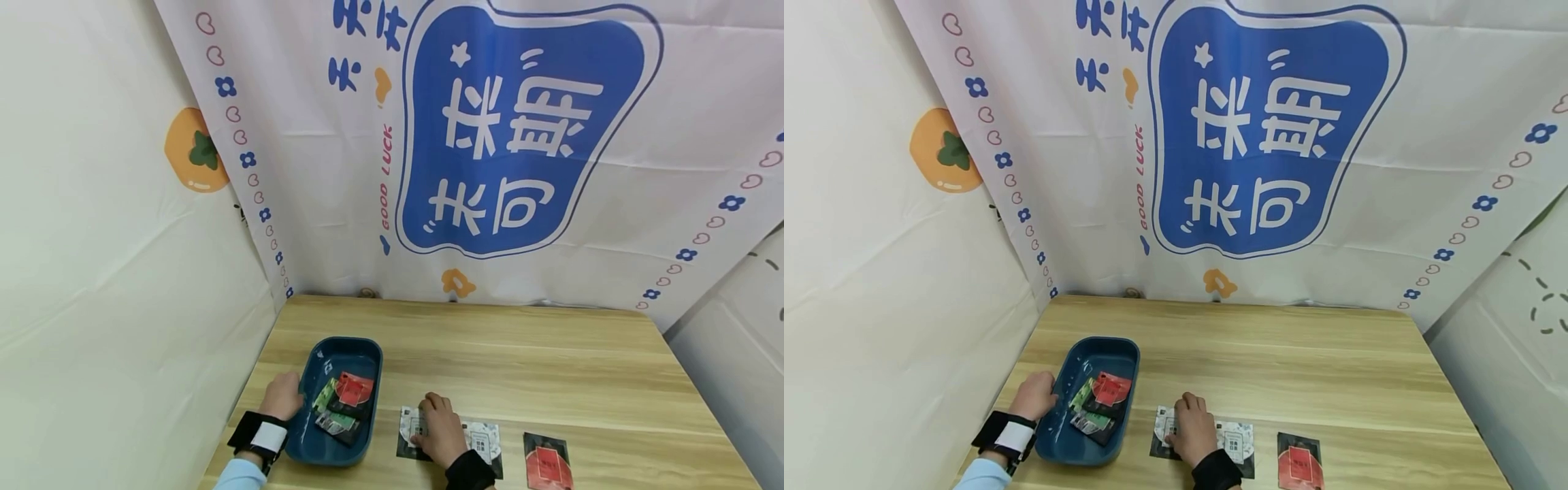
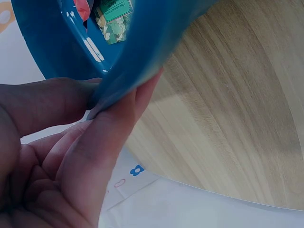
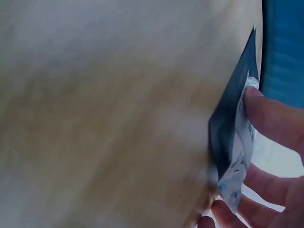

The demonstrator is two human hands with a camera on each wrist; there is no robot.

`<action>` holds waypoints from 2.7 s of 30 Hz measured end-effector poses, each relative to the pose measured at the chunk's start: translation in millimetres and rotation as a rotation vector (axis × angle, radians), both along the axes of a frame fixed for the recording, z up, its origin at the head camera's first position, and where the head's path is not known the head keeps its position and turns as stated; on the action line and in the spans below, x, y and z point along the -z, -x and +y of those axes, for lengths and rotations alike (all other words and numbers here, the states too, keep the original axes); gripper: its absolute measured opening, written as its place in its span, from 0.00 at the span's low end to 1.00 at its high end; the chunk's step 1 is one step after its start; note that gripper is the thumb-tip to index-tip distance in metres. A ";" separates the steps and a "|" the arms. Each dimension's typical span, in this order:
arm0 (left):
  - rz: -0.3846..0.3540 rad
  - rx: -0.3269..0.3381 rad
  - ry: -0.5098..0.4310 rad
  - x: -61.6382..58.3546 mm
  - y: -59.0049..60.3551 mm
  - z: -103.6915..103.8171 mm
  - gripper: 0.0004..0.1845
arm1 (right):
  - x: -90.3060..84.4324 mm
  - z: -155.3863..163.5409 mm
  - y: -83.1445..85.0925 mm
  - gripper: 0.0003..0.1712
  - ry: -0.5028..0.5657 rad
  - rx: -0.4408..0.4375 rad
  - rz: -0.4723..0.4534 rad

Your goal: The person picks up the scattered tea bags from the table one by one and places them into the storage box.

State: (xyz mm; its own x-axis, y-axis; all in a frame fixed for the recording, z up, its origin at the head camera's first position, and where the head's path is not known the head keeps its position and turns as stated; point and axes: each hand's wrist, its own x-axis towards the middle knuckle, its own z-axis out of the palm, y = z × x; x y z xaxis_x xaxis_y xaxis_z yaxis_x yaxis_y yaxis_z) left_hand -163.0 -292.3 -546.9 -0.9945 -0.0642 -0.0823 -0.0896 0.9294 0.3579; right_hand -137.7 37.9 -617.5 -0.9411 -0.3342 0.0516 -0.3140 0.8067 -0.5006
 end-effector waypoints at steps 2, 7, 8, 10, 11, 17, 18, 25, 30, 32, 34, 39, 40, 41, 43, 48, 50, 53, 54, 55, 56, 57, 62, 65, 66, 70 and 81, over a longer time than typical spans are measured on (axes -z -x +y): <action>0.004 0.000 -0.002 -0.5 -0.4 -0.4 0.03 | 0.6 -0.1 0.5 0.30 0.022 0.004 -0.005; -0.005 0.001 -0.006 -1.8 -1.0 0.3 0.04 | -2.3 6.4 2.2 0.27 0.173 0.031 -0.011; -0.010 0.000 -0.007 -1.8 -1.0 0.6 0.04 | -2.9 8.6 2.8 0.26 0.202 0.041 -0.017; -0.014 0.000 -0.007 -1.6 -1.0 0.9 0.04 | -5.0 13.6 5.0 0.23 0.260 0.054 -0.045; -0.014 -0.003 -0.010 -1.7 -1.2 0.9 0.04 | -5.0 15.8 6.5 0.21 0.283 0.065 -0.067; -0.008 -0.013 -0.012 -2.5 -2.0 0.7 0.04 | -5.4 25.0 12.8 0.15 0.432 0.150 -0.153; -0.009 -0.012 -0.009 -2.5 -1.6 0.8 0.03 | -6.8 25.8 13.3 0.14 0.450 0.169 -0.151; -0.023 -0.024 -0.011 -3.0 1.3 2.3 0.04 | -19.7 27.0 23.2 0.10 0.515 0.257 -0.106; -0.004 -0.018 -0.021 -1.0 0.1 2.0 0.05 | -25.4 25.2 26.4 0.09 0.546 0.271 -0.115; -0.001 -0.017 -0.021 0.0 -0.9 1.7 0.05 | -25.9 24.1 26.3 0.09 0.559 0.265 -0.116; 0.009 -0.014 -0.018 0.4 -1.6 1.3 0.04 | -26.9 22.5 26.5 0.09 0.577 0.263 -0.119; 0.018 -0.017 -0.011 2.2 -1.4 -0.5 0.04 | -29.2 18.5 27.5 0.08 0.589 0.255 -0.099; 0.015 -0.018 -0.010 2.4 -1.4 -0.9 0.04 | -29.5 17.8 27.6 0.07 0.588 0.250 -0.093; 0.010 -0.020 -0.013 2.7 -1.3 -1.1 0.04 | -29.7 17.1 27.5 0.07 0.587 0.250 -0.090; 0.006 -0.020 -0.018 3.1 -1.4 -1.5 0.03 | -29.7 15.7 27.7 0.08 0.584 0.249 -0.083; -0.001 -0.023 -0.025 3.4 -2.8 -1.0 0.03 | -30.4 11.2 28.2 0.08 0.598 0.241 -0.080; 0.001 -0.022 -0.020 3.0 -3.7 -0.4 0.03 | -30.6 9.3 28.7 0.08 0.604 0.240 -0.080; 0.005 -0.021 -0.013 3.0 -4.1 0.1 0.03 | -31.1 7.0 29.7 0.09 0.612 0.245 -0.092; 0.005 -0.021 -0.011 2.9 -3.9 0.3 0.03 | -31.4 6.4 30.1 0.10 0.616 0.242 -0.090; 0.006 -0.020 -0.012 2.6 -3.8 0.5 0.03 | -31.3 5.8 30.7 0.10 0.618 0.238 -0.090; 0.004 -0.022 -0.012 2.4 -3.5 0.6 0.03 | -31.9 5.3 31.2 0.11 0.622 0.231 -0.088; 0.004 -0.022 -0.011 2.1 -3.1 0.8 0.03 | -32.5 4.7 31.8 0.11 0.624 0.228 -0.088; -0.010 -0.027 -0.012 -0.1 -0.7 0.8 0.03 | -34.9 1.5 34.9 0.12 0.626 0.222 -0.066; -0.013 -0.025 -0.012 -1.5 0.2 0.9 0.03 | -37.0 -0.6 36.1 0.12 0.627 0.217 -0.064; -0.014 -0.025 -0.013 -1.7 0.4 1.0 0.03 | -37.8 -1.2 36.5 0.12 0.632 0.213 -0.069; -0.023 -0.029 -0.015 -0.8 0.9 1.9 0.03 | -42.4 -2.3 38.4 0.13 0.648 0.207 -0.094; -0.030 -0.036 -0.012 0.9 1.9 2.5 0.02 | -51.1 -3.9 39.2 0.13 0.689 0.197 -0.117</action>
